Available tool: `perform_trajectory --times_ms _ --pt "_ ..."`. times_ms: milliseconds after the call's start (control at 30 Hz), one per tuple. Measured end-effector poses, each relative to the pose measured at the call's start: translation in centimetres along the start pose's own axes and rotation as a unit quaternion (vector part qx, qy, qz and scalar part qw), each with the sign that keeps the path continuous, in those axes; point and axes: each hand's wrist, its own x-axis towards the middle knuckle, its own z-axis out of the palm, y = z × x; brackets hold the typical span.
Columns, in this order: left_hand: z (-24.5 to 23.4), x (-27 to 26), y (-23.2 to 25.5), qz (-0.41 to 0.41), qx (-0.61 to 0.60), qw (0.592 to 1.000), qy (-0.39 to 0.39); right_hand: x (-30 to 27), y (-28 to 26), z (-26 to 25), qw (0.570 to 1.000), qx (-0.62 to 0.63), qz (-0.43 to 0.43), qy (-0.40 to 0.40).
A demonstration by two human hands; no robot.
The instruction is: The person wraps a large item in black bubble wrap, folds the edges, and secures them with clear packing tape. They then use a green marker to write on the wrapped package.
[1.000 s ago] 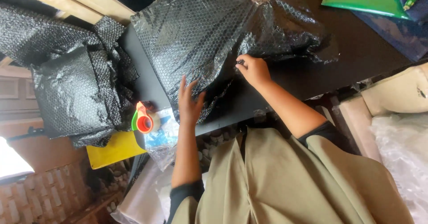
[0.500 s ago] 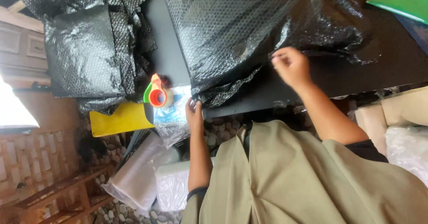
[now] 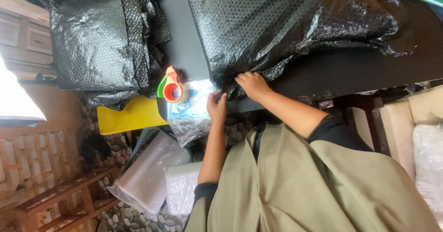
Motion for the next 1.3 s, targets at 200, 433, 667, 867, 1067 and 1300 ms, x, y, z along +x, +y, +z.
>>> perform_trajectory --times_ms 200,433,667,867,1067,1300 --pt "-1.3 0.7 4.8 0.259 0.125 0.948 -0.134 0.0 -1.0 -2.5 0.990 0.059 0.069 -0.108" --pt "1.6 2.4 0.1 0.379 0.318 0.846 -0.200 -1.4 -0.6 -1.1 0.967 0.121 0.091 -0.204" --pt "3.1 5.4 -0.5 0.459 0.201 0.861 -0.091 2.6 0.0 -1.2 0.997 0.037 -0.072 -0.007" --pt "2.5 6.2 -1.0 0.361 0.121 0.917 -0.122 7.8 2.3 -0.4 0.974 -0.016 -0.191 0.119" --pt "2.0 4.8 -1.0 0.133 0.117 0.979 -0.096 11.4 3.3 -5.0 0.978 0.174 -0.070 -0.096" --pt "1.8 6.8 -0.8 0.143 -0.015 0.990 -0.011 13.9 2.4 -7.2 0.944 0.216 0.109 -0.226"
